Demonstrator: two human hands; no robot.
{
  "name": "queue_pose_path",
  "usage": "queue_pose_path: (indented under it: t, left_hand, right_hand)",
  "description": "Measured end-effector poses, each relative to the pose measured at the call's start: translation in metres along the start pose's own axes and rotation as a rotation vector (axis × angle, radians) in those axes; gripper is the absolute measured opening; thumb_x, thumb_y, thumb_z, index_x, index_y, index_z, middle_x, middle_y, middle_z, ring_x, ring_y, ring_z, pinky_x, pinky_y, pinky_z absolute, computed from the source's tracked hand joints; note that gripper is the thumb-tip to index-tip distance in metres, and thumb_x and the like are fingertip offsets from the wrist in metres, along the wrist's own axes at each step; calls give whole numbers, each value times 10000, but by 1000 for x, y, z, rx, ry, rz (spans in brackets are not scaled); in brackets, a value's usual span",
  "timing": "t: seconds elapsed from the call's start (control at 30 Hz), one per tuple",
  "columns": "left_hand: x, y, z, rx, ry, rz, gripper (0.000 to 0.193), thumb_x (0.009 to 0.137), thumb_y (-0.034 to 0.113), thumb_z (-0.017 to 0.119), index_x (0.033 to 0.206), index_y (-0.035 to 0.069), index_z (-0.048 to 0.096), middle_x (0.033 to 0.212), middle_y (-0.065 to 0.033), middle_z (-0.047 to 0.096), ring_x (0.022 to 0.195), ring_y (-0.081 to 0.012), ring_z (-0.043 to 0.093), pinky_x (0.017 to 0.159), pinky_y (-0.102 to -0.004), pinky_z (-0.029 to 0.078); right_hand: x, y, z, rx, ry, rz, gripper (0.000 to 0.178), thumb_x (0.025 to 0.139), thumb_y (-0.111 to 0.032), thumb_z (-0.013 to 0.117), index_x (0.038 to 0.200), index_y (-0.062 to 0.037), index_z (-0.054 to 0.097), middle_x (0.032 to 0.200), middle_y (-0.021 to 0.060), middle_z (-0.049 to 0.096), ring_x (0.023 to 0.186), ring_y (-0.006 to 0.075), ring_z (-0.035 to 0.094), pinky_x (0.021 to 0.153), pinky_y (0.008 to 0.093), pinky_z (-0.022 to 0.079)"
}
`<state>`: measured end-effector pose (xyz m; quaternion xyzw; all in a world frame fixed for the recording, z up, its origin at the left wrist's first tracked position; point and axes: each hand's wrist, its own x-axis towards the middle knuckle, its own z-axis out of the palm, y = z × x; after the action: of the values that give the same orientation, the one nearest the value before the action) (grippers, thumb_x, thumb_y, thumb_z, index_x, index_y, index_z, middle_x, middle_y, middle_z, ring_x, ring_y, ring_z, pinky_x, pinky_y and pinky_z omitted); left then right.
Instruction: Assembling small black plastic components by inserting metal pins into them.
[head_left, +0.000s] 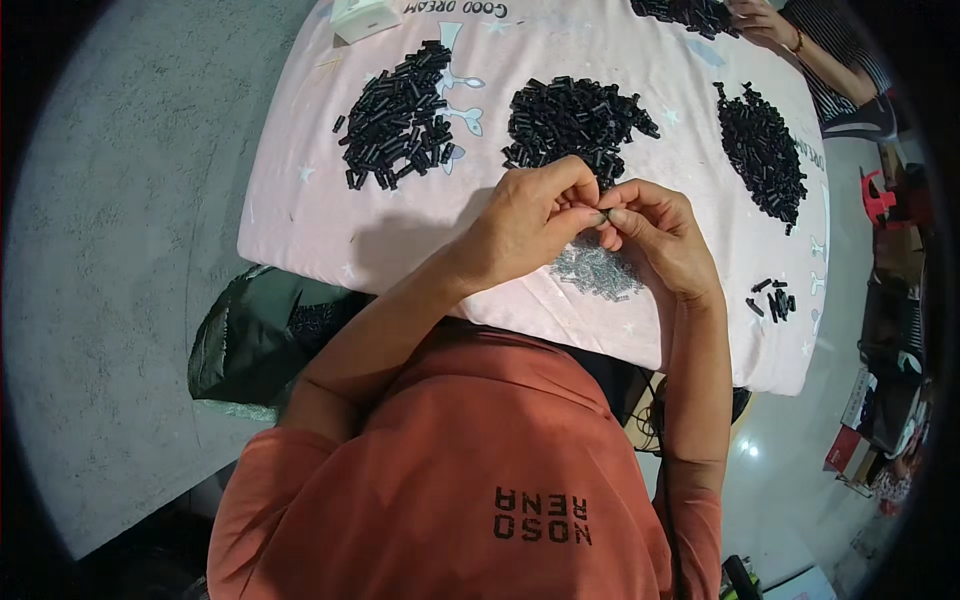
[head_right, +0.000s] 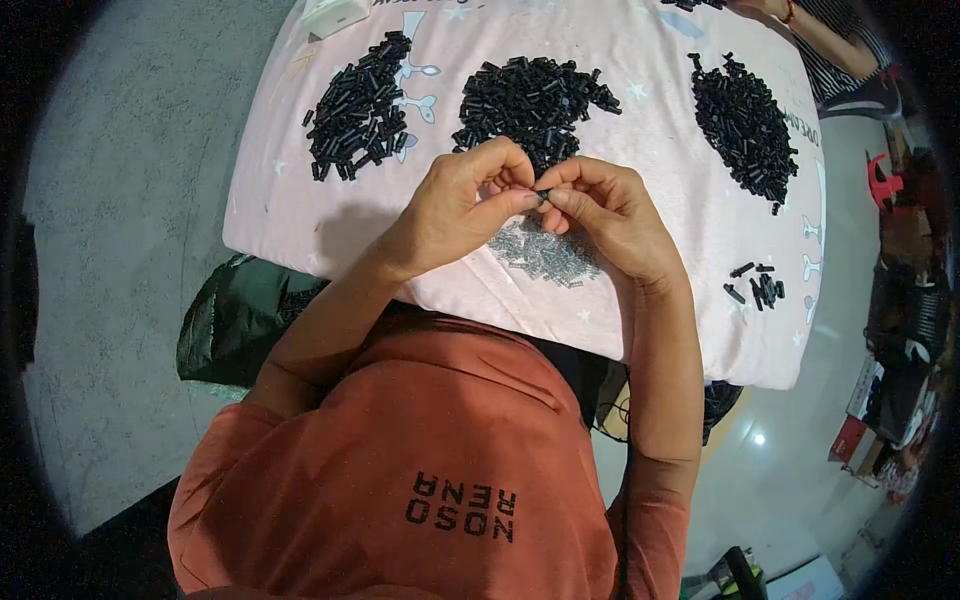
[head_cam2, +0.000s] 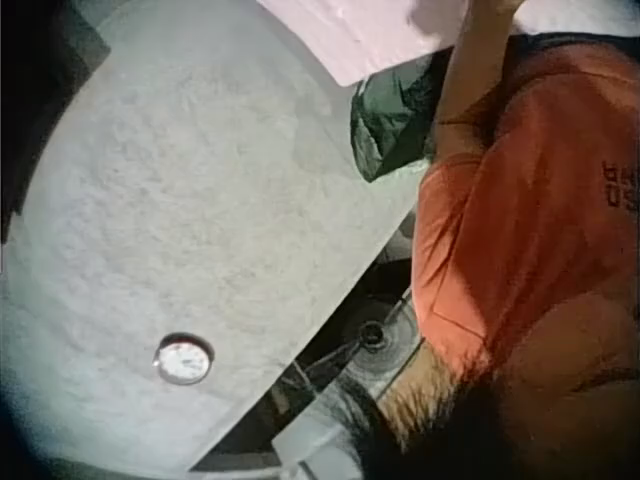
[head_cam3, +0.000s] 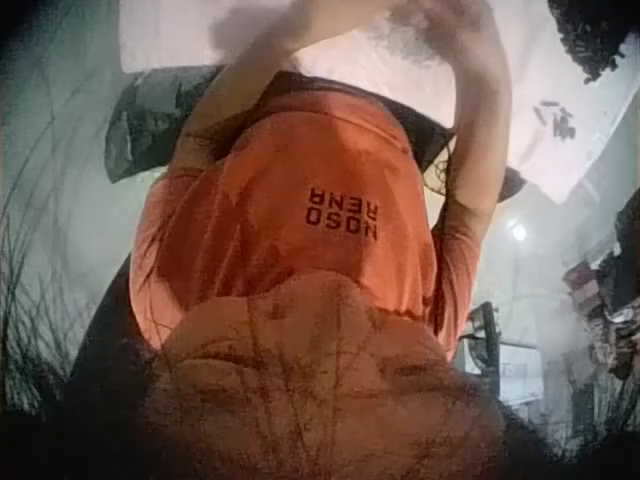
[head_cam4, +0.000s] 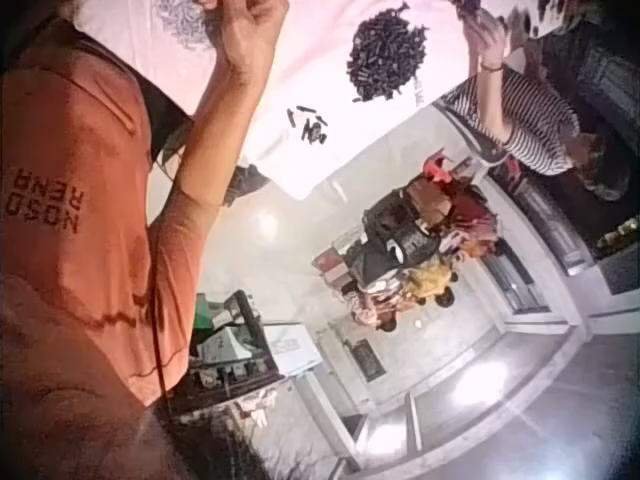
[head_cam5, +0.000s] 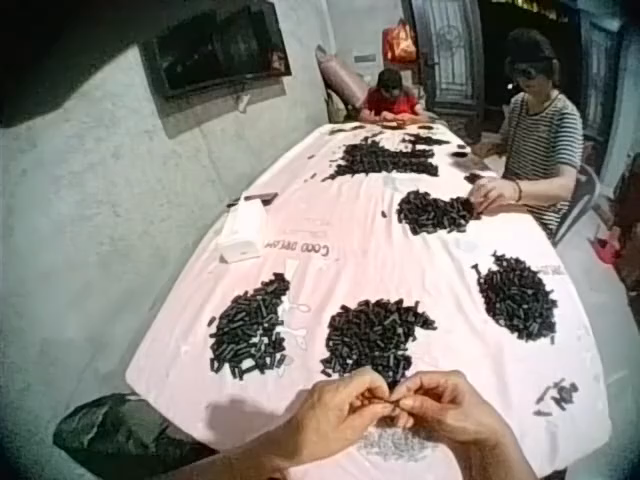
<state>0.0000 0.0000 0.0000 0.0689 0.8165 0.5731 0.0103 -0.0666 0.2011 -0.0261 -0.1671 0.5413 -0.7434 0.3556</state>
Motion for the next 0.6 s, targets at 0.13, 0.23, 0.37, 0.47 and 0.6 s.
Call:
queue_pose_path:
  t: [0.13,0.23,0.37,0.47,0.6]
  left_hand:
    - [5,-3,-13,-67,-51,-14,83,924,57,673,961,10,616,840,-29,639,799,-83,593,738,-251,496]
    - [7,-6,-27,62,43,71,81,926,47,643,960,-26,644,843,-27,650,778,-78,571,708,-259,479]
    - [4,-14,-33,315,71,116,81,892,12,641,962,-25,652,843,-91,654,728,-149,602,661,-283,479]
    - [-1,-24,-27,385,58,168,82,871,-9,639,952,-21,647,847,-125,642,723,-225,626,653,-310,483]
    - [-4,-21,-13,394,36,179,73,863,-28,630,933,-12,646,848,-132,630,739,-285,632,653,-348,490]
  right_hand:
    - [0,-2,1,18,20,9,122,969,-34,616,1052,28,681,843,49,680,715,89,614,693,218,513]
    - [3,-3,-2,48,78,-26,129,970,-9,602,1065,43,672,849,54,676,706,86,604,684,209,508]
    - [6,-2,-6,18,178,-43,133,975,-5,594,1078,41,664,852,56,677,706,81,601,675,207,506]
    - [7,-1,-6,-20,215,-65,126,978,-17,596,1078,23,662,857,54,678,707,77,600,668,206,500]
    - [7,-1,-8,-46,238,-78,119,989,-44,592,1071,9,659,868,47,679,716,72,603,671,199,495]
